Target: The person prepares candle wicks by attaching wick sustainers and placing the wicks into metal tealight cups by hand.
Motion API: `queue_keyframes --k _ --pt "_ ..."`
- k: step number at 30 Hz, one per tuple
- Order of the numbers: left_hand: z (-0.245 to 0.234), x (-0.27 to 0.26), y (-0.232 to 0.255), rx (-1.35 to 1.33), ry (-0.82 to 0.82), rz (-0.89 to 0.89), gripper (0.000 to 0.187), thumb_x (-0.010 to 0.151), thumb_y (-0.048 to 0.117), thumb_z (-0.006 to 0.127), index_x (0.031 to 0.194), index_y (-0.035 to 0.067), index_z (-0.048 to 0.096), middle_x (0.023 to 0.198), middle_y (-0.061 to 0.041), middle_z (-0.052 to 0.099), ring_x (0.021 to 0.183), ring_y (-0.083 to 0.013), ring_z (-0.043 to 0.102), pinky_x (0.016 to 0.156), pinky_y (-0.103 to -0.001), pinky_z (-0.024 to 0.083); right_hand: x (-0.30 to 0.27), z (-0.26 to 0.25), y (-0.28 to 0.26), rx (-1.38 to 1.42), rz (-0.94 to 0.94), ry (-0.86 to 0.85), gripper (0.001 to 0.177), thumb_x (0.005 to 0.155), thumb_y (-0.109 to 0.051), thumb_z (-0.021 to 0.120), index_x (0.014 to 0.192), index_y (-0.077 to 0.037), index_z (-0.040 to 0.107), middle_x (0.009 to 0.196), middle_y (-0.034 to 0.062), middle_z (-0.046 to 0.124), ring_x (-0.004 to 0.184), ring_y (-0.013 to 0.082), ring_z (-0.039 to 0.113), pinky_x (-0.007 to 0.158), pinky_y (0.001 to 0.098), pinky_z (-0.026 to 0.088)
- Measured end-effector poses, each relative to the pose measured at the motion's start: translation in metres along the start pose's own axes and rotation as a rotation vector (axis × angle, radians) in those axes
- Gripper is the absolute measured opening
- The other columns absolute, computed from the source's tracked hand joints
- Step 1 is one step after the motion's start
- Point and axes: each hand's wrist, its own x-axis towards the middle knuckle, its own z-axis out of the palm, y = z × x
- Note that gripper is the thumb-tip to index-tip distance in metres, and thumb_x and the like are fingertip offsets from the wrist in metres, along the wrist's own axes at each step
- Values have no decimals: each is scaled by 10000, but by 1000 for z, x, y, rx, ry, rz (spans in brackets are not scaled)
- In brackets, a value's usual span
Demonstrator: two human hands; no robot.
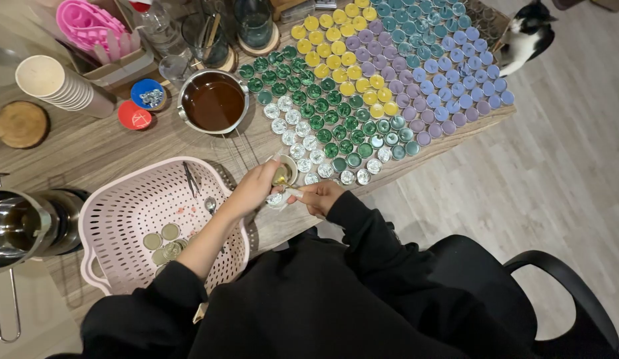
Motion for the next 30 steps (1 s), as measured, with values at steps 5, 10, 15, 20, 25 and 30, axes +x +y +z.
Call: queue_keyframes --k 5,10,15,20,25,30 --pt "1 4 -14 -208 -50 -68 596 1062 459 325 980 -14 679 826 -74 632 728 -172 529 689 -301 450 -5 3 -10 131 19 -108 375 1044 -299 559 1209 -13 736 517 -50 445 402 43 343 406 230 303" --pt "-1 2 -18 -235 -51 -81 657 1121 481 271 990 -45 642 795 -109 595 693 -186 504 654 -309 422 -4 6 -8 263 95 -104 349 1044 -253 548 1187 19 715 510 -37 450 349 66 349 349 257 305" --pt "3 10 -45 547 252 218 547 1119 360 213 1167 -27 596 971 -260 680 804 -293 662 778 -326 516 8 3 17 310 103 -71 321 1047 -201 549 1155 42 729 520 -18 458 355 83 352 345 272 295" --pt "0 11 -34 293 348 85 610 1113 437 274 1238 -91 551 937 -241 672 893 -340 664 840 -402 495 31 -4 56 -3 170 165 398 1004 -240 468 1139 -33 780 551 16 490 450 126 431 461 316 361" --pt "-11 3 -19 -47 117 -362 911 1129 590 141 1097 -133 695 813 -145 613 726 -309 565 796 -464 473 28 15 51 -571 -95 479 367 1041 -287 491 1098 -35 753 763 114 680 758 324 668 705 439 511" --pt "-12 5 -25 -29 57 -225 875 1116 616 112 1135 -87 631 897 -78 608 902 -226 533 908 -386 423 -21 39 -27 -743 -390 642 316 973 -213 587 1232 -90 720 918 191 661 842 412 650 758 486 515"
